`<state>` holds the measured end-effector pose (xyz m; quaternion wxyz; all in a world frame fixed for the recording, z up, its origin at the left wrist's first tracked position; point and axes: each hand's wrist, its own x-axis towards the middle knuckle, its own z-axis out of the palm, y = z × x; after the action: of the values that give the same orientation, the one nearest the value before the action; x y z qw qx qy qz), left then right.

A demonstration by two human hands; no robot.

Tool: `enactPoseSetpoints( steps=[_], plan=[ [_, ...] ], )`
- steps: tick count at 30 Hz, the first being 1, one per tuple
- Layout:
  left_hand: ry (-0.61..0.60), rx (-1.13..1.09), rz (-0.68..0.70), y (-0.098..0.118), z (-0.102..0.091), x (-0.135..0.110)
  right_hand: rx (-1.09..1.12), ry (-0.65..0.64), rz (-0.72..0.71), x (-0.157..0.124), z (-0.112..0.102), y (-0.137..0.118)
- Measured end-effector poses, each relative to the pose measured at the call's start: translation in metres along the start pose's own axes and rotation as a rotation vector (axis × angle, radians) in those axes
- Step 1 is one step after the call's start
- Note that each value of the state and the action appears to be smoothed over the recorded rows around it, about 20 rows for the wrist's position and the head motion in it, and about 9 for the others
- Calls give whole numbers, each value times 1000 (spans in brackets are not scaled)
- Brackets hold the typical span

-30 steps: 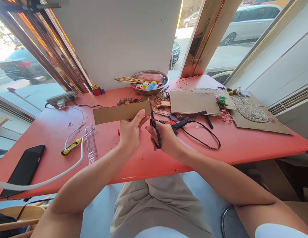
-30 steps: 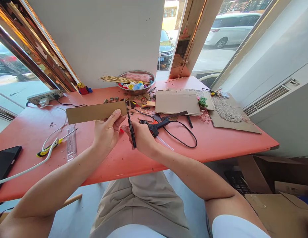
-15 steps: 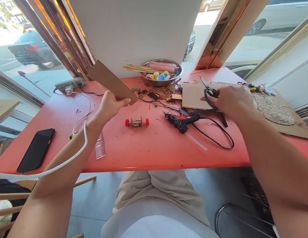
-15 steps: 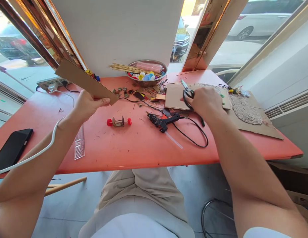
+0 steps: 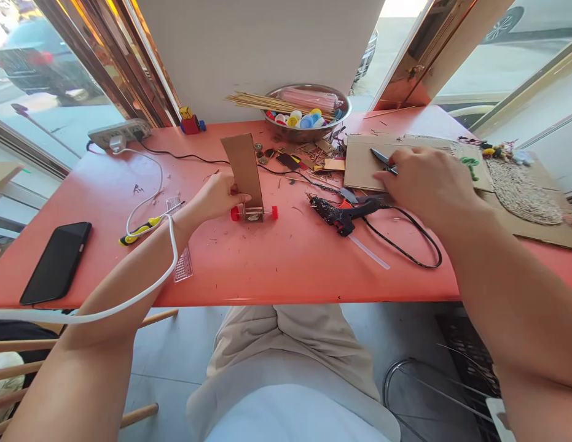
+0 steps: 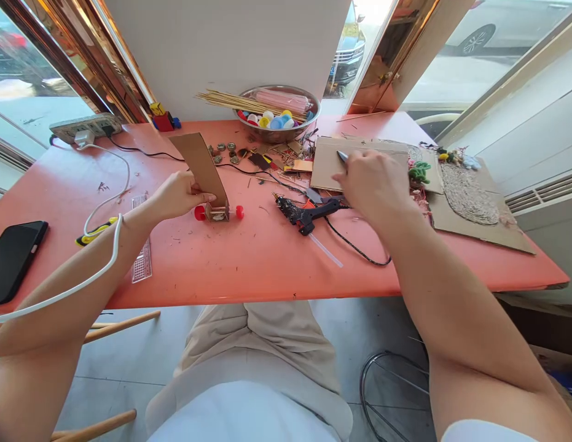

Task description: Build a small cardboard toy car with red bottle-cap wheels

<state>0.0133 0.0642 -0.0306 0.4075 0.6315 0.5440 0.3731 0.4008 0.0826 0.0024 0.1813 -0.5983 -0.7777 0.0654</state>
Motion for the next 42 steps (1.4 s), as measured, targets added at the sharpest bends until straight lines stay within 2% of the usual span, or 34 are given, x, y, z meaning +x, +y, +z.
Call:
enactPoseSetpoints(
  steps=[1,2,5,6,9,14,18,25,32,42],
  plan=[
    [-10,-9,2,0,0,0,-97,-21,54,-4,0,-27],
    [-17,-17,-2,-1,0,0,-103,-59,39,-8,2,-52],
    [-10,-32,-32,0,1,-1,-32,-187,-78,-16,19,-107],
    [-8,-32,-37,0,0,-2,27,-241,-142,-17,27,-118],
    [-36,15,7,0,-2,-3,179,-277,-278,-17,53,-138],
    [-110,136,121,-5,-4,-6,204,-336,-206,-9,72,-159],
    [-149,223,151,-6,-4,-7,226,-338,-151,-5,77,-164],
    [-225,405,222,0,-6,-9,302,-247,-206,-4,88,-152],
    [-187,364,252,-2,-1,-15,432,-161,-296,-3,100,-144],
    [-172,317,211,-7,1,-16,415,-126,-318,-6,103,-145]
  ],
)
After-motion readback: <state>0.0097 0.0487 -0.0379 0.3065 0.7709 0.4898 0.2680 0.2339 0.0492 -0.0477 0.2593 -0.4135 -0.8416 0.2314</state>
